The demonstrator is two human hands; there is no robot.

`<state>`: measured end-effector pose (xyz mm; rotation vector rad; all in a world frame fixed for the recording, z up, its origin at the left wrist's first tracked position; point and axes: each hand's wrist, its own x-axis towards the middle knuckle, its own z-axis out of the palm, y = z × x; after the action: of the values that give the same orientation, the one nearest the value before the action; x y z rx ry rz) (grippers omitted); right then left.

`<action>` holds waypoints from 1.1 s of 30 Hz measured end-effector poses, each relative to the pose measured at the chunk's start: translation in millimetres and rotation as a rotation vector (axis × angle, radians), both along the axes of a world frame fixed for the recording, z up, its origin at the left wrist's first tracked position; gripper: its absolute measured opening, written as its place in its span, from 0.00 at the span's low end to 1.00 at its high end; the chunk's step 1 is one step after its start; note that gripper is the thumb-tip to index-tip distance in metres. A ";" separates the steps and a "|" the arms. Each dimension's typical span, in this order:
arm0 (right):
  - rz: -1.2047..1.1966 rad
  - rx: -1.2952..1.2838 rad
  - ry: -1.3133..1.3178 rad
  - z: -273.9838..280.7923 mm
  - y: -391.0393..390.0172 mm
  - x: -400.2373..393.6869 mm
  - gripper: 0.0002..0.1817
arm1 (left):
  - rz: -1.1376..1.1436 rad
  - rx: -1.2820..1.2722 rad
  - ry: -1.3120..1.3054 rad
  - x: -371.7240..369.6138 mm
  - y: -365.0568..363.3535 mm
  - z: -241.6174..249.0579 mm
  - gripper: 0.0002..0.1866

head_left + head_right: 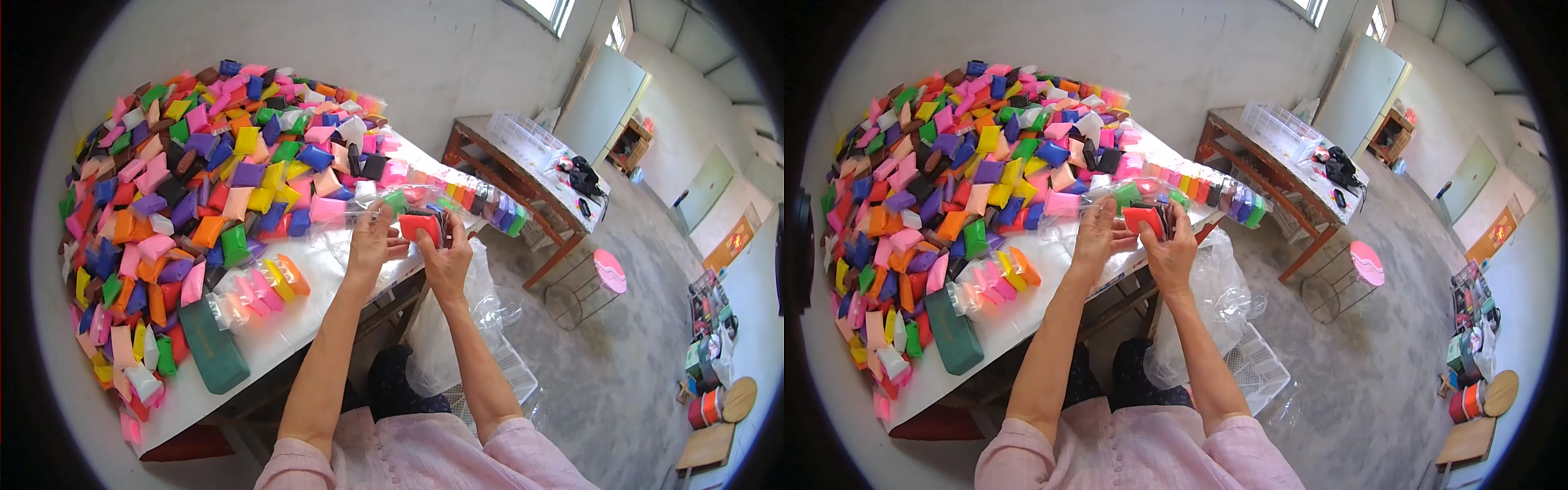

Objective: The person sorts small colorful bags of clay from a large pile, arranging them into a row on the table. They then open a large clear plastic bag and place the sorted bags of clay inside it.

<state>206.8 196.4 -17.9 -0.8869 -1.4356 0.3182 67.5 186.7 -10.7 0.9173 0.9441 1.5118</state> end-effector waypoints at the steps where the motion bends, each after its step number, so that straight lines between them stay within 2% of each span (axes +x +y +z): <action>1: -0.008 0.016 -0.021 0.3 -1.6 0.7 0.31 | -0.028 0.011 0.000 -1.3 -0.8 1.0 0.35; 4: -0.072 0.104 -0.153 -5.2 -2.8 3.6 0.32 | -0.039 0.031 -0.017 -1.9 -4.0 2.8 0.47; 7: -0.173 0.236 -0.268 -9.5 -2.4 0.5 0.34 | -0.078 -0.003 -0.064 -2.3 -6.2 5.8 0.50; 10: -0.255 0.246 -0.262 -10.2 -1.7 -8.0 0.33 | 0.109 -0.007 0.012 10.5 3.0 -5.2 0.45; 13: -0.331 0.170 -0.265 -6.6 -6.9 -17.6 0.33 | 0.426 0.313 0.425 15.9 5.4 -16.2 0.36; 16: -0.395 0.153 -0.318 -5.4 -10.5 -21.3 0.33 | 0.482 0.212 0.460 18.0 -5.6 -9.7 0.28; 17: -0.410 0.160 -0.340 -5.7 -10.7 -22.6 0.33 | 0.456 0.149 0.376 17.0 -5.6 -10.8 0.20; 20: -0.420 0.233 -0.384 -16.7 -2.1 -26.5 0.33 | 0.292 0.138 0.270 15.9 -10.8 -7.6 0.18; 23: -0.502 0.180 -0.430 -25.8 1.9 -29.5 0.32 | 0.306 0.209 0.376 20.7 -10.6 -5.7 0.17; 26: -0.453 0.044 -0.484 -19.6 -5.3 -26.3 0.31 | 0.464 0.267 0.625 23.7 -2.9 -17.1 0.19; 27: -0.450 0.057 -0.474 -20.3 -6.7 -24.9 0.31 | 0.414 0.180 0.641 23.4 -9.8 -7.0 0.19; 33: -0.365 0.127 -0.369 -18.3 -20.8 -15.1 0.27 | 0.432 0.227 0.659 23.1 -7.8 -13.4 0.20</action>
<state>191.7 175.6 -36.2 -1.1190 -1.5707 -0.2199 90.6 178.9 -24.2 1.4976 1.5379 1.7317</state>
